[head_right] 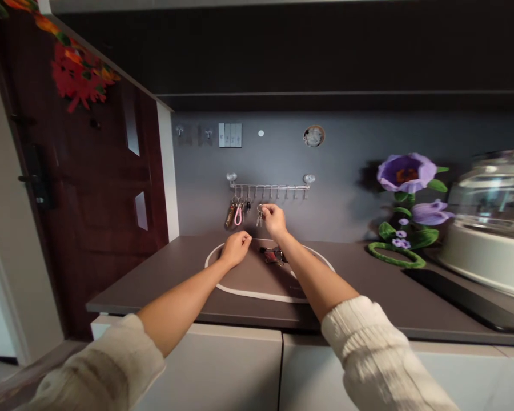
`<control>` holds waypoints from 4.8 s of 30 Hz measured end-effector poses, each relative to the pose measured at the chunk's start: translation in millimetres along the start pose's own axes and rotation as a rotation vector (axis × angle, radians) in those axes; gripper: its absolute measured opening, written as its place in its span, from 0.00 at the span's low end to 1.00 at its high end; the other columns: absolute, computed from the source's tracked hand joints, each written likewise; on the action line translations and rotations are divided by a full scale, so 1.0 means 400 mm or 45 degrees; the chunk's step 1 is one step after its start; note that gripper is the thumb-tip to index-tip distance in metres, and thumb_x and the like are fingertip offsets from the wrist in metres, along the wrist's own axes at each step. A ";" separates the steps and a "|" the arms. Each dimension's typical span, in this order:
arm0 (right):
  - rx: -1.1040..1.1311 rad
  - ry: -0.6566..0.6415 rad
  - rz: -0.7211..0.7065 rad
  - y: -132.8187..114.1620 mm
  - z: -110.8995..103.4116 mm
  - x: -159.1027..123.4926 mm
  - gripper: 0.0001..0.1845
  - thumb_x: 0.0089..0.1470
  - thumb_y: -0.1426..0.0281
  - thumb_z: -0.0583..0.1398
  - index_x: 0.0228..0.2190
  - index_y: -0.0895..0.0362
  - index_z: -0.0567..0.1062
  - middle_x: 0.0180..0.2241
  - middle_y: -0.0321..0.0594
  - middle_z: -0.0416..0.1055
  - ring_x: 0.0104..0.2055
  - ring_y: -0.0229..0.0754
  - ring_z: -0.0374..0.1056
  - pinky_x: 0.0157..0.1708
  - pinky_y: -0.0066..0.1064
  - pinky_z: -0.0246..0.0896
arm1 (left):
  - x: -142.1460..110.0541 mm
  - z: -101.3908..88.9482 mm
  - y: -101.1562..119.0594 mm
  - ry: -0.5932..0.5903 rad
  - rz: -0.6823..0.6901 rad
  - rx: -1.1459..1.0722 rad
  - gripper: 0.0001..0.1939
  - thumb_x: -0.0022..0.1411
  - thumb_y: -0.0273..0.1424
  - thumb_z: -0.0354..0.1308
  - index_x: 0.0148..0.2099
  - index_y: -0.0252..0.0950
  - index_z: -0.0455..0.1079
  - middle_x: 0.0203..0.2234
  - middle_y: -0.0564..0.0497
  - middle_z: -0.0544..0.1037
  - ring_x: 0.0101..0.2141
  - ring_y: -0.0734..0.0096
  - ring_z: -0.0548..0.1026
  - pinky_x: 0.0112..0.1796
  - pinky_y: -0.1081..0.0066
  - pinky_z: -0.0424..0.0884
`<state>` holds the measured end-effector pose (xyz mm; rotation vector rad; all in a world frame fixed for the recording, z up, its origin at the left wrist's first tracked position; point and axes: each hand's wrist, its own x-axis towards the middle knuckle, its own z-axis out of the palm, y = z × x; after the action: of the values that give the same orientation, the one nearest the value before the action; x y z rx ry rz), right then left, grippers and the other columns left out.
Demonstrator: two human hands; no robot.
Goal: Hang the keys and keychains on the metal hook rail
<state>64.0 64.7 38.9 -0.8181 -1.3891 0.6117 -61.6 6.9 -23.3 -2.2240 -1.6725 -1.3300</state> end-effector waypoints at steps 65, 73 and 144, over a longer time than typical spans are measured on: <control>-0.264 -0.021 0.022 0.006 -0.048 -0.019 0.07 0.46 0.70 0.55 0.27 0.59 0.73 0.24 0.39 0.73 0.25 0.35 0.67 0.31 0.29 0.62 | 0.003 0.007 -0.013 -0.149 0.056 0.049 0.09 0.56 0.28 0.49 0.35 0.36 0.71 0.30 0.49 0.75 0.33 0.71 0.70 0.37 0.73 0.64; -0.656 -0.159 -0.019 0.042 -0.103 -0.096 0.05 0.44 0.73 0.57 0.24 0.57 0.74 0.24 0.37 0.72 0.29 0.38 0.67 0.36 0.30 0.59 | 0.006 0.022 -0.004 -0.332 0.271 0.223 0.14 0.58 0.26 0.47 0.44 0.40 0.68 0.39 0.47 0.72 0.42 0.65 0.68 0.43 0.68 0.62; -0.192 -0.534 -0.002 0.045 -0.068 -0.131 0.17 0.39 0.58 0.59 0.25 0.61 0.70 0.26 0.36 0.68 0.28 0.33 0.61 0.33 0.27 0.56 | 0.034 0.014 -0.002 -0.110 -0.420 -1.144 0.11 0.51 0.35 0.56 0.34 0.32 0.67 0.27 0.51 0.72 0.25 0.80 0.66 0.27 0.77 0.60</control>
<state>86.8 30.0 -6.7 -0.8379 -1.8352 0.7103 -58.6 20.3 -18.2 -2.4655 -1.7322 -2.4990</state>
